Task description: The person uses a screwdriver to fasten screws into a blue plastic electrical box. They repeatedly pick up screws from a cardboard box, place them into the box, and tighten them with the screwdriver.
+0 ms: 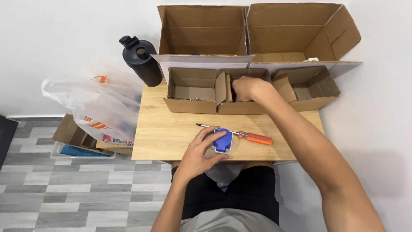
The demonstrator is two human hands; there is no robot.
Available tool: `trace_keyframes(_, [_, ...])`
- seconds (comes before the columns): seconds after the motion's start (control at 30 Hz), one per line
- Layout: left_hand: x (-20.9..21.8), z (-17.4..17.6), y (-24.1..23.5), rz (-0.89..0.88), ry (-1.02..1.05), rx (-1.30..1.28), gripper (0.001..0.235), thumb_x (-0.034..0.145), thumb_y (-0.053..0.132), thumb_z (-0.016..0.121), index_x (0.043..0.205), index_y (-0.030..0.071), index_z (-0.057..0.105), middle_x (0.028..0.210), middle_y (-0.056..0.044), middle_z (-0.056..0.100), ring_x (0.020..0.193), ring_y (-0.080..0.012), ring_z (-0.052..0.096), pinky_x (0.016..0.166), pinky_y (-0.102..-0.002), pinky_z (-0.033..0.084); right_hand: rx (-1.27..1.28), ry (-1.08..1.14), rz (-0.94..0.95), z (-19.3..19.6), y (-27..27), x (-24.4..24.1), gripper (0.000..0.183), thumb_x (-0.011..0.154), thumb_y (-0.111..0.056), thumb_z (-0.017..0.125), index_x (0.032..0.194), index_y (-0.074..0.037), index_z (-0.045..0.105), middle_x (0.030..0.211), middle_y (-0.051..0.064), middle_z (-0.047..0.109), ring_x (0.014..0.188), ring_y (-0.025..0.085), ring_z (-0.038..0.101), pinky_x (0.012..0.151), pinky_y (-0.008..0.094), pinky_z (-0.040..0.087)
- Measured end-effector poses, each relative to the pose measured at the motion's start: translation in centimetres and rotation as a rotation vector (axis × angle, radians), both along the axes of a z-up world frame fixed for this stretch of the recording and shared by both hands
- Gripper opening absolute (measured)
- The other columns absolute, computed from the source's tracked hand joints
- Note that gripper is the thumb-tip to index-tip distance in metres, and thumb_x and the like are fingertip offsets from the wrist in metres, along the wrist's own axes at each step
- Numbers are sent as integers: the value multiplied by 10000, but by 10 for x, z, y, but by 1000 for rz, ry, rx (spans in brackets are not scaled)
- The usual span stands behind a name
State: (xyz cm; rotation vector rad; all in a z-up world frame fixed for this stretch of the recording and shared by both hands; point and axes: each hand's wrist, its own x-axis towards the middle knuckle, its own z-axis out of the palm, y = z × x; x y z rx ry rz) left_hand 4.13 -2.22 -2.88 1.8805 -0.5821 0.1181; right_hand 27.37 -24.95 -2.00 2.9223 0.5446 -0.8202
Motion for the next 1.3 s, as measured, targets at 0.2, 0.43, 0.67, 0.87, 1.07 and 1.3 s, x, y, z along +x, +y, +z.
trace_keyframes(0.2, [0, -1, -1, 0, 1, -8, 652, 744, 186, 901, 1354, 195, 671, 1370, -148, 618, 1286, -387, 615, 1089, -515, 491, -254, 30, 21, -59, -18, 30, 482, 678, -192, 881, 1078, 60, 785, 1000, 223, 781, 951, 376, 761, 727, 454, 637])
trace_keyframes(0.43, [-1, 0, -3, 24, -21, 0, 643, 754, 209, 898, 1355, 202, 668, 1357, -139, 618, 1280, -363, 627, 1088, -486, 504, -237, 46, -14, -14, -20, 8, 511, 703, -248, 874, 1106, 53, 784, 1041, 226, 786, 1007, 388, 756, 746, 478, 642])
trace_keyframes(0.67, [0, -4, -5, 34, -33, 2, 646, 761, 242, 900, 1361, 214, 664, 1364, -131, 615, 1283, -355, 626, 1090, -480, 508, -374, 126, 43, 54, -1, -48, 380, 739, -205, 797, 1060, -5, 826, 1017, 167, 809, 1000, 340, 772, 751, 447, 632])
trace_keyframes(0.87, [2, -4, -6, 37, -36, -6, 645, 755, 245, 906, 1351, 206, 661, 1339, -127, 607, 1260, -348, 637, 1086, -468, 518, -249, 134, -37, 107, 6, -71, 396, 818, -163, 706, 1140, 52, 790, 1066, 231, 793, 1038, 397, 754, 808, 485, 613])
trace_keyframes(1.07, [0, -6, -7, 46, -46, -2, 683, 750, 256, 907, 1366, 165, 627, 1309, -150, 560, 1222, -380, 640, 1067, -479, 530, 116, 68, -148, 161, -11, -107, 319, 931, -208, 631, 1150, -34, 784, 1123, 221, 792, 1107, 436, 721, 927, 521, 558])
trace_keyframes(1.3, [-1, 3, -7, -42, -138, 50, 574, 925, 202, 703, 1459, 175, 496, 1494, -189, 416, 1389, -356, 532, 1167, -467, 484, 747, -545, -43, 124, -75, -160, 224, 1062, -151, 703, 1270, -107, 774, 1126, 58, 664, 794, 168, 600, 766, 298, 452])
